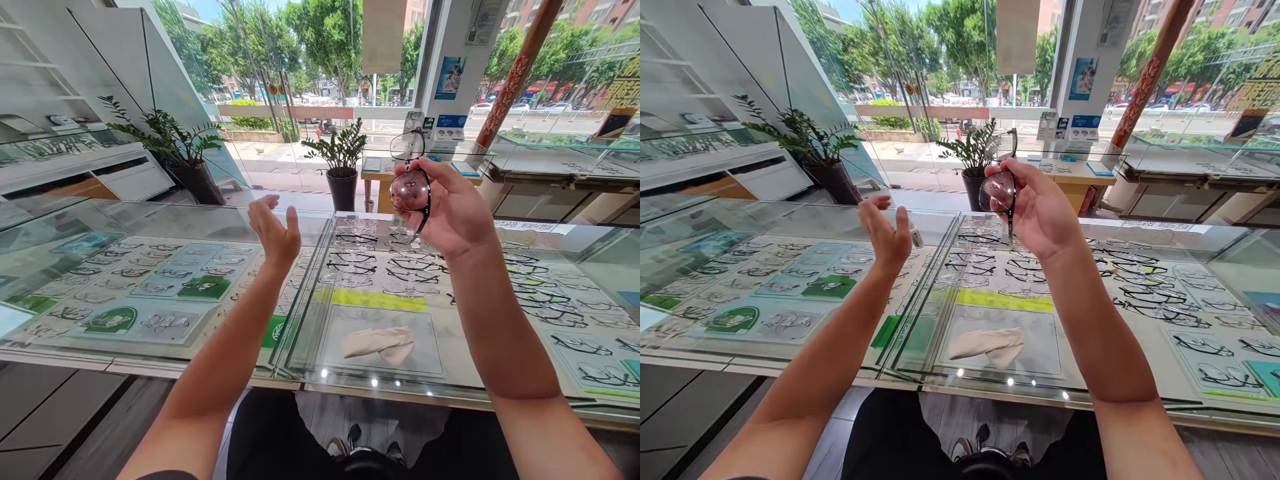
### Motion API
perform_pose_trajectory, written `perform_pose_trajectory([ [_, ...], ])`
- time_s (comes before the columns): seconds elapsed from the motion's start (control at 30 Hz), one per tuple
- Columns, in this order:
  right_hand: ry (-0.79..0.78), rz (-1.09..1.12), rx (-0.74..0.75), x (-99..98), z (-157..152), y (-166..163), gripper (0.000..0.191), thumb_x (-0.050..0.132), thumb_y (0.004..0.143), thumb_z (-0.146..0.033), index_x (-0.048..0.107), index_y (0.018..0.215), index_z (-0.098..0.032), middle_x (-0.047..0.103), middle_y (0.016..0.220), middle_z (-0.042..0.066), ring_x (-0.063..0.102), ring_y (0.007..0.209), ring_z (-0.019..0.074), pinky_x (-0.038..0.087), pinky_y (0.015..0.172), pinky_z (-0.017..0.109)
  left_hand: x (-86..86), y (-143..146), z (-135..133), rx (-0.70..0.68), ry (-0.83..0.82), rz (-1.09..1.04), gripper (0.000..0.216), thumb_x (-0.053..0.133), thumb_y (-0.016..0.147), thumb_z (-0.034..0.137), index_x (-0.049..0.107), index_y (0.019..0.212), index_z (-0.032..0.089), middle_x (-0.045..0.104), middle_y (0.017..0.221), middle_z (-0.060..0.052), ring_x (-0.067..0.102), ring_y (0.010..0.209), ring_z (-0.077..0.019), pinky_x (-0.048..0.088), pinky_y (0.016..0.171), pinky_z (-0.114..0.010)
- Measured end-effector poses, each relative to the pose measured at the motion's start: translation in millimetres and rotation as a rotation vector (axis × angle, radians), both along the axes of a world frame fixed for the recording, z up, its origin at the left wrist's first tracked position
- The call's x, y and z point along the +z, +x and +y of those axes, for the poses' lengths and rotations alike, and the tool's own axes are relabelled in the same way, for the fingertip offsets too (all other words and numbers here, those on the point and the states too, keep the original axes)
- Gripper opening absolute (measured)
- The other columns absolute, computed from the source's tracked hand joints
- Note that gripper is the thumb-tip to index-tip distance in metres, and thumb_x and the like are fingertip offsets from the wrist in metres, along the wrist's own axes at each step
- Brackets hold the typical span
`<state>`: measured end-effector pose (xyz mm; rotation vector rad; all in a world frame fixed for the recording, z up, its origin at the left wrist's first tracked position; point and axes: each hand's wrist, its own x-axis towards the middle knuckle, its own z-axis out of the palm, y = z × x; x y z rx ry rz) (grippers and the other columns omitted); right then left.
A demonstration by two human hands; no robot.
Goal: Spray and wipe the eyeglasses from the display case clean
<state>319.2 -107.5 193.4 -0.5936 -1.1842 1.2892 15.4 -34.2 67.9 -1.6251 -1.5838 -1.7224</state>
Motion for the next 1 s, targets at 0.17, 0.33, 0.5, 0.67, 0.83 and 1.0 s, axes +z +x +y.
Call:
perform_pose_trajectory([
  [0.17, -0.031, 0.055, 0.040, 2.9, -0.2, 1.3, 0.025, 0.085, 0.084, -0.051, 0.070, 0.084, -0.031, 0.077, 0.105, -0.001, 0.071, 0.098, 0.0198, 0.056, 0.076, 0.037, 17.0, 72.4, -69.9, -0.734, -0.503, 0.409, 0.038, 0.031, 0.114, 0.044, 0.053, 0.090, 0.023, 0.062, 0.076, -0.002, 0.056, 0.067, -0.0180, 0.040, 0.065, -0.032],
  [0.33, -0.046, 0.042, 0.029, 4.9, -2.5, -0.8, 0.028, 0.086, 0.082, -0.052, 0.069, 0.083, -0.030, 0.077, 0.104, -0.001, 0.071, 0.098, 0.0195, 0.056, 0.076, 0.036, -7.3, 114.7, -106.7, -0.986, -0.972, 0.970, 0.044, 0.060, 0.099, 0.066, 0.068, 0.095, 0.023, 0.075, 0.086, -0.004, 0.065, 0.076, -0.0220, 0.029, 0.061, -0.032],
  [0.5, -0.036, -0.037, -0.047, 7.3, -4.1, -2.8, 0.035, 0.089, 0.077, -0.060, 0.069, 0.081, -0.032, 0.079, 0.106, 0.000, 0.073, 0.109, 0.0263, 0.058, 0.075, 0.039, -18.4, 114.1, -94.9, -1.148, -1.151, 0.930, 0.051, 0.073, 0.085, 0.074, 0.067, 0.084, 0.022, 0.072, 0.078, -0.002, 0.059, 0.070, -0.0191, 0.030, 0.060, -0.031],
  [0.67, -0.054, -0.044, -0.053, 5.8, -2.4, -2.9, 0.031, 0.086, 0.080, -0.058, 0.070, 0.082, -0.031, 0.080, 0.110, -0.002, 0.074, 0.110, 0.0233, 0.060, 0.075, 0.036, -8.9, 105.5, -95.0, -1.142, -1.312, 0.922, 0.056, 0.087, 0.068, 0.074, 0.066, 0.077, 0.022, 0.071, 0.073, 0.000, 0.056, 0.062, -0.0173, 0.030, 0.058, -0.032],
  [0.83, -0.049, -0.097, -0.113, 3.6, -1.7, -2.7, 0.026, 0.082, 0.084, -0.058, 0.074, 0.089, -0.034, 0.081, 0.110, -0.002, 0.075, 0.109, 0.0233, 0.060, 0.073, 0.036, -1.8, 97.6, -97.6, -1.155, -1.405, 0.915, 0.050, 0.096, 0.064, 0.054, 0.070, 0.095, 0.025, 0.078, 0.089, 0.002, 0.065, 0.074, -0.0190, 0.034, 0.061, -0.030],
  [1.0, -0.049, -0.059, -0.104, 2.7, -1.2, -2.8, 0.022, 0.082, 0.084, -0.052, 0.074, 0.088, -0.032, 0.081, 0.111, -0.001, 0.075, 0.105, 0.0226, 0.060, 0.073, 0.036, 12.4, 86.6, -97.9, -1.003, -1.537, 0.964, 0.049, 0.091, 0.064, 0.065, 0.069, 0.074, 0.022, 0.076, 0.076, -0.001, 0.061, 0.066, -0.0187, 0.034, 0.059, -0.031],
])
